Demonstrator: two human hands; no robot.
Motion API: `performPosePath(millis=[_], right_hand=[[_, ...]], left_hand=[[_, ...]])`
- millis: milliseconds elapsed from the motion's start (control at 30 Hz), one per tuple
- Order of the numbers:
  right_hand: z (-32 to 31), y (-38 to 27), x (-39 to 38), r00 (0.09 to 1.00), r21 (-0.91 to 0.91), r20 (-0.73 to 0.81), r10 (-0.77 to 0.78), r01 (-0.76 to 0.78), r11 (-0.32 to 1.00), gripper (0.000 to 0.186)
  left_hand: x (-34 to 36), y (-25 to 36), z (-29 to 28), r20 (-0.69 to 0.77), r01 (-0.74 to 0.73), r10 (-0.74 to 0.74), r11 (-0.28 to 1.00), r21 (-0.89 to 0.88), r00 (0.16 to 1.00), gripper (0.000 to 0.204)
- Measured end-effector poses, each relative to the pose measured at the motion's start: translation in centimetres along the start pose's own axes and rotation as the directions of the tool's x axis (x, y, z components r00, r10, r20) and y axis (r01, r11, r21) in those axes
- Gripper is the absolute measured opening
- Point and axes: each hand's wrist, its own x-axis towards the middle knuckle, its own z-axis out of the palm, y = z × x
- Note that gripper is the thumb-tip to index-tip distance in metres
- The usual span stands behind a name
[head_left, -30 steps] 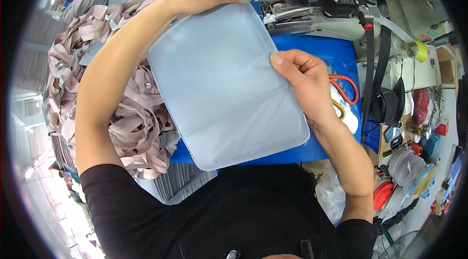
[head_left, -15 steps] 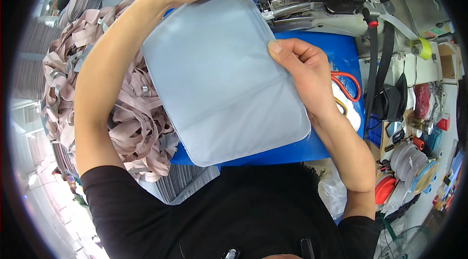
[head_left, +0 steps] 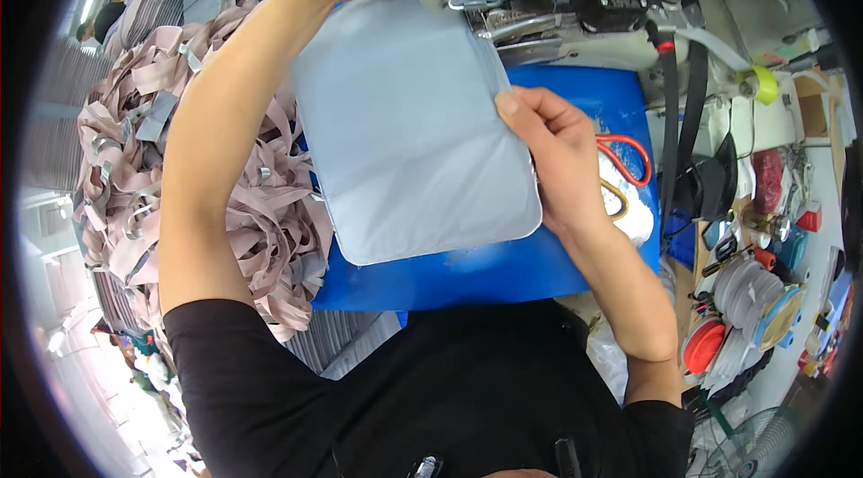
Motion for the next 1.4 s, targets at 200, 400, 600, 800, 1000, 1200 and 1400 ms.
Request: performPosePath(millis=[200,400,600,800,1000,1200,1400], right_hand=[[0.4,-0.9,2.0,1.000,0.029,0.011,0.028,-0.028,0.999,0.030],[0.8,-0.1,4.3,1.000,0.038,-0.017,-0.011,0.012,0.999,0.032],[0.9,-0.1,3.9,0.999,0.085,-0.034,0.009,-0.006,0.996,0.029],[-0.6,1.6,0.0,0.947,-0.164,-0.025,-0.321,0.313,0.935,0.027],[-0.5,3.1,0.1,0.876,-0.505,0.022,-0.481,0.425,0.751,0.029],[-1.2,2.3,-1.4,0.983,-0.134,-0.038,-0.181,0.174,0.975,0.018],[-0.8,2.3,-1.1,0.995,0.028,-0.002,-0.104,0.104,0.994,0.015]], left_hand=[[0.4,-0.3,-0.1,-0.042,-0.002,0.003,1.000,0.005,0.999,0.022],[-1.1,-1.1,0.2,-0.345,0.028,-0.007,0.998,0.057,0.939,0.022],[-13.3,11.3,14.6,-0.787,0.108,0.210,0.938,0.329,0.581,0.028],[-14.6,10.5,15.4,-0.632,0.010,0.361,0.864,0.504,0.685,0.026],[-13.6,10.5,15.1,-0.542,-0.073,0.446,0.815,0.575,0.712,0.019],[-12.3,9.7,15.6,-0.430,-0.188,0.562,0.735,0.652,0.707,0.017],[-11.9,10.1,14.9,-0.405,-0.191,0.543,0.740,0.646,0.735,0.017]])
